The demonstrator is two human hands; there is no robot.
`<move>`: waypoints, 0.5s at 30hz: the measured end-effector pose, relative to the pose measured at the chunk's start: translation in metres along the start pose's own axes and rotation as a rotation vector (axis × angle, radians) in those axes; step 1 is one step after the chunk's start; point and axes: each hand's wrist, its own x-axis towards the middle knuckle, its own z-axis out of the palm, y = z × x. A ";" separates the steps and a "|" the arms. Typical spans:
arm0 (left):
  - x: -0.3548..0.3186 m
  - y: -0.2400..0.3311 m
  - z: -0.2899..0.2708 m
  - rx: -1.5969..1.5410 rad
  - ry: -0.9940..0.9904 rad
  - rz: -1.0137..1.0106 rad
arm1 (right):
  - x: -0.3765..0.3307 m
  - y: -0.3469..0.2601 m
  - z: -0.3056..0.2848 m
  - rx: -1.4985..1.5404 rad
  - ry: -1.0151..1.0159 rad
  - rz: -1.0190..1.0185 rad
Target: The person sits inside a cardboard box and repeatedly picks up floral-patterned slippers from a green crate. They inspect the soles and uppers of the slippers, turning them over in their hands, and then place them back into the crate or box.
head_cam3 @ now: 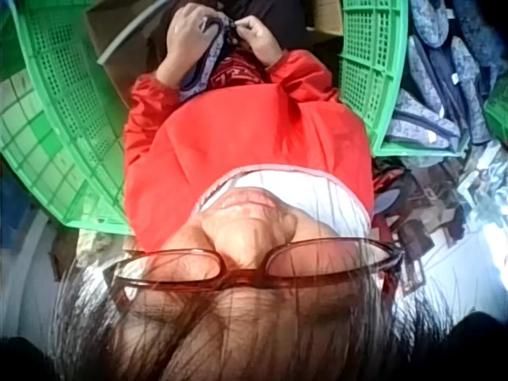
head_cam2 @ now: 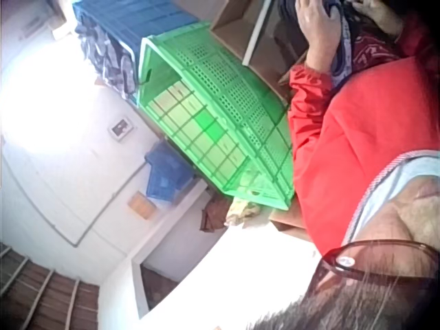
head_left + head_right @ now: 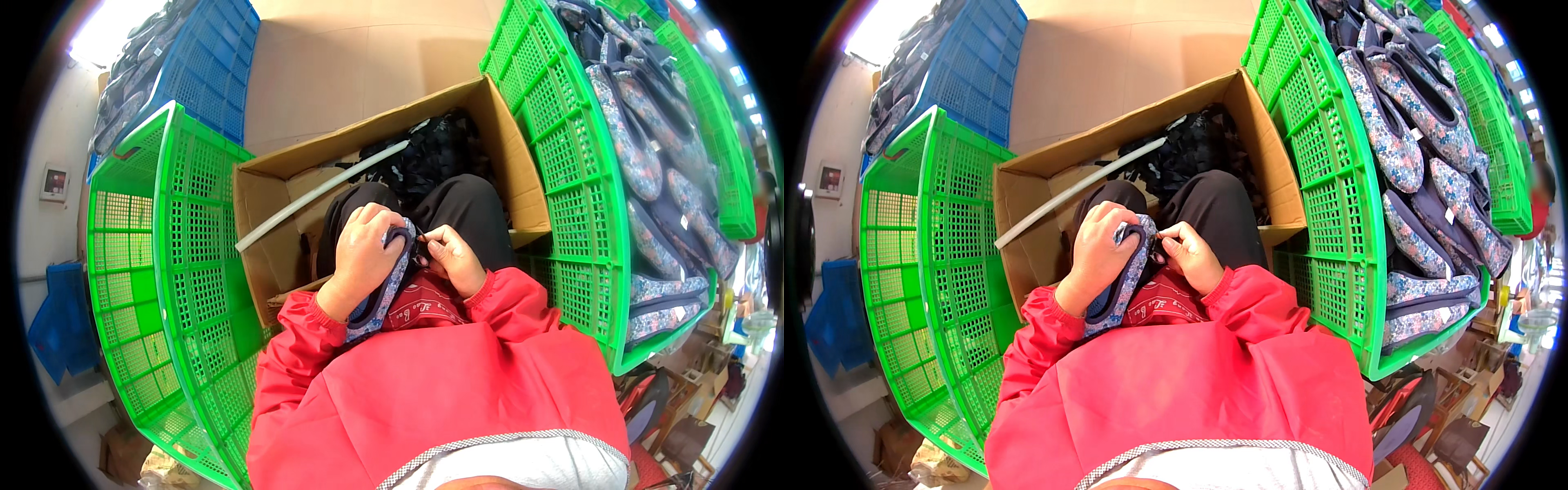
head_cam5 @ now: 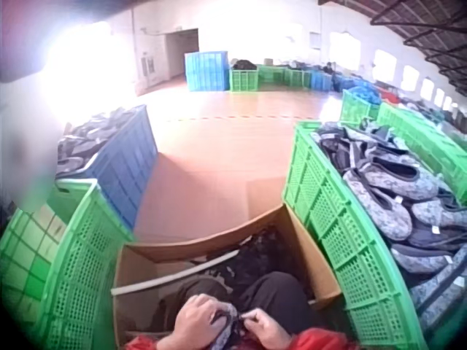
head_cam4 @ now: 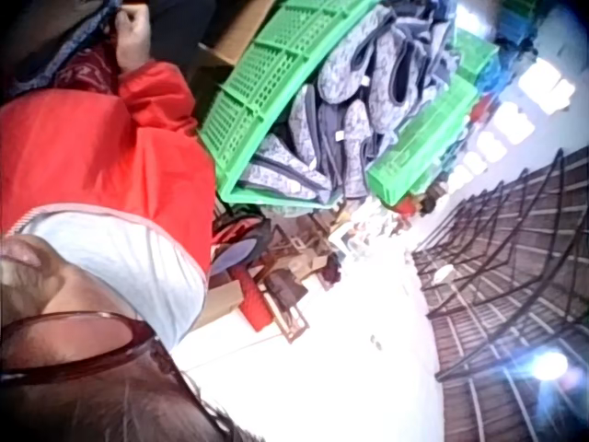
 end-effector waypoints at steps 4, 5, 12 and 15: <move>-0.004 -0.002 0.003 0.007 0.050 -0.064 | 0.006 0.014 0.006 -0.129 0.028 -0.161; -0.004 -0.002 0.004 0.006 0.051 -0.074 | 0.008 0.016 0.008 -0.179 0.041 -0.236; -0.006 -0.002 0.007 -0.007 0.074 -0.095 | 0.003 0.006 0.016 -0.284 0.073 -0.210; -0.007 -0.003 0.007 -0.006 0.075 -0.091 | 0.005 0.010 0.015 -0.250 0.063 -0.239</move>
